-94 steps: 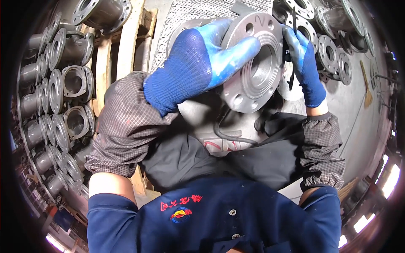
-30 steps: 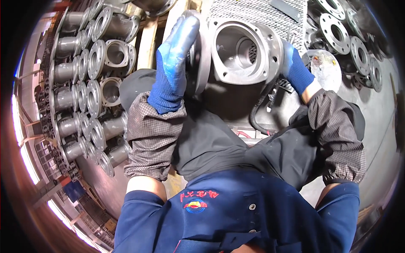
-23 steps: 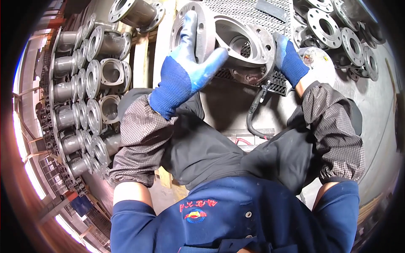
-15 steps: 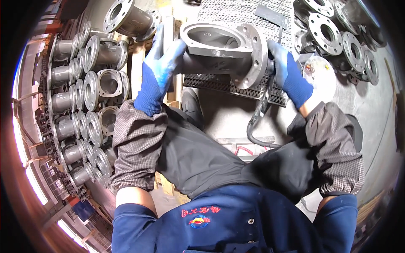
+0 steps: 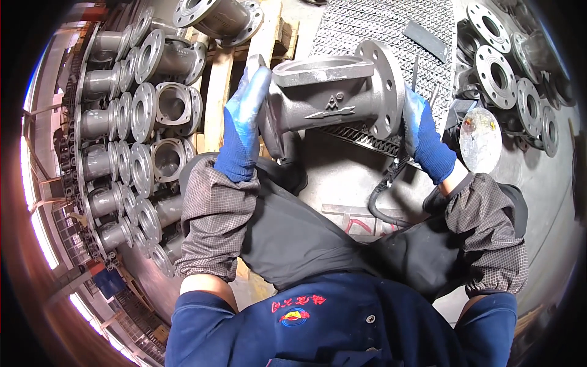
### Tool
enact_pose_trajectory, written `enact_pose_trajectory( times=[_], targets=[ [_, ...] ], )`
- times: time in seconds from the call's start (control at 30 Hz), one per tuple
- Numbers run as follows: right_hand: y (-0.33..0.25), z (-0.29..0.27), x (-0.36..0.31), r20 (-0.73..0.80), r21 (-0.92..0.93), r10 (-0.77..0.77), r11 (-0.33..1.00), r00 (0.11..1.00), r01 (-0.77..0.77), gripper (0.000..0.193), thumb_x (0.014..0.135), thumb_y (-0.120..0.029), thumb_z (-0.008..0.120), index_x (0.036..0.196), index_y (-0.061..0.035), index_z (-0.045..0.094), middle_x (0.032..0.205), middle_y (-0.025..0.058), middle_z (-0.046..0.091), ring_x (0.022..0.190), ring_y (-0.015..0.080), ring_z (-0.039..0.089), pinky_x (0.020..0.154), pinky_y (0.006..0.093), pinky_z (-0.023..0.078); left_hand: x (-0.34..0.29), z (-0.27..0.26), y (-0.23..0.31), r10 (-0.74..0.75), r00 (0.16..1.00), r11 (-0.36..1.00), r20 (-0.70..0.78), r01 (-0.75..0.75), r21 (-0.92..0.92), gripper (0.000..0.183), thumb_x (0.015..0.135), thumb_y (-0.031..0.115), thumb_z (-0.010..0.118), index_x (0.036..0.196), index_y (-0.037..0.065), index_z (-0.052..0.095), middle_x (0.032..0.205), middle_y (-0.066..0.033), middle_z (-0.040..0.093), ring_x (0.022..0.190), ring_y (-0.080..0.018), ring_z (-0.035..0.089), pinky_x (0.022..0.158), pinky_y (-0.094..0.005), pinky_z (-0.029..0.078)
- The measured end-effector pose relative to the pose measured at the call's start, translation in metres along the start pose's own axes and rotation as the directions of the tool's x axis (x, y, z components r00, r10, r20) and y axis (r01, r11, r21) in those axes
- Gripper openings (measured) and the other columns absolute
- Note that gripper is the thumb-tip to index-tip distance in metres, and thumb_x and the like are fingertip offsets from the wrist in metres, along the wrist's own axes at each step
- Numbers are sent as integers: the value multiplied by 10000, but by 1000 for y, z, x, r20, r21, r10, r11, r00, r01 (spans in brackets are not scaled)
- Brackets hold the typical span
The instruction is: The person handles metal pipe components one at a time, using a small scraping tool to clean internal and external surfaces of each part while sitting on the floor.
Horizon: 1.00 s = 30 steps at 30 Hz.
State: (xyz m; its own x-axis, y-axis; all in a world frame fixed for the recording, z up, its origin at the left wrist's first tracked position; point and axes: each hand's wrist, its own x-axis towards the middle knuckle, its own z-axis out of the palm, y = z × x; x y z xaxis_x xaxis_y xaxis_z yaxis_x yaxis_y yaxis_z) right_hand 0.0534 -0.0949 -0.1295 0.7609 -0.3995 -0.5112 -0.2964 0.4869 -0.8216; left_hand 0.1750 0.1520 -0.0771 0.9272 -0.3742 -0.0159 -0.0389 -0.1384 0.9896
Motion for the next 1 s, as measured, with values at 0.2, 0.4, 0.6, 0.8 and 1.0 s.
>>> enact_pose_trajectory(
  times=[0.2, 0.4, 0.6, 0.8, 1.0],
  targets=[
    [1, 0, -9, 115, 17, 105, 994, 988, -108, 417, 970, -366, 416, 1109, -2, 564, 978, 116, 622, 831, 203, 618, 734, 349, 523, -8, -8, 14, 137, 986, 916, 90, -161, 368, 378, 970, 189, 451, 1282, -20, 498, 1185, -152, 586, 1048, -211, 592, 918, -321, 474],
    [-18, -3, 5, 78, 222, 242, 942, 967, -253, 349, 965, -287, 392, 1137, -26, 548, 1030, 136, 631, 881, 257, 634, 790, 408, 534, -9, 18, 38, 309, 941, 935, 138, -327, 136, 392, 951, 111, 479, 1306, -57, 469, 1243, -182, 554, 1128, -249, 553, 975, -329, 432],
    [-32, -15, 9, 33, 288, 178, 940, 983, -180, 372, 977, -298, 360, 1139, -20, 546, 1064, 149, 619, 903, 248, 623, 813, 405, 528, 8, 15, 14, 628, 574, 283, 525, -797, 533, 495, 845, 10, 555, 1331, 63, 478, 1282, -273, 512, 1207, -418, 501, 1008, -396, 413],
    [-20, -27, -2, 94, -262, -150, 950, 984, 170, 334, 942, -124, 439, 1237, 26, 490, 1124, 138, 608, 990, 213, 604, 876, 308, 484, -1, 6, -19, 417, 856, 812, 305, -502, 297, 309, 936, 103, 502, 1227, 35, 579, 1244, -192, 561, 1210, -284, 514, 1034, -338, 383],
    [-15, -13, -14, -43, -346, -150, 930, 988, 126, 449, 993, -352, 397, 1107, 53, 555, 901, 119, 604, 813, 166, 584, 787, 319, 484, -18, 3, -32, 285, 928, 919, 241, -336, 205, 336, 972, 178, 419, 1187, -23, 581, 1233, -185, 574, 1136, -263, 555, 1017, -379, 392]
  ],
)
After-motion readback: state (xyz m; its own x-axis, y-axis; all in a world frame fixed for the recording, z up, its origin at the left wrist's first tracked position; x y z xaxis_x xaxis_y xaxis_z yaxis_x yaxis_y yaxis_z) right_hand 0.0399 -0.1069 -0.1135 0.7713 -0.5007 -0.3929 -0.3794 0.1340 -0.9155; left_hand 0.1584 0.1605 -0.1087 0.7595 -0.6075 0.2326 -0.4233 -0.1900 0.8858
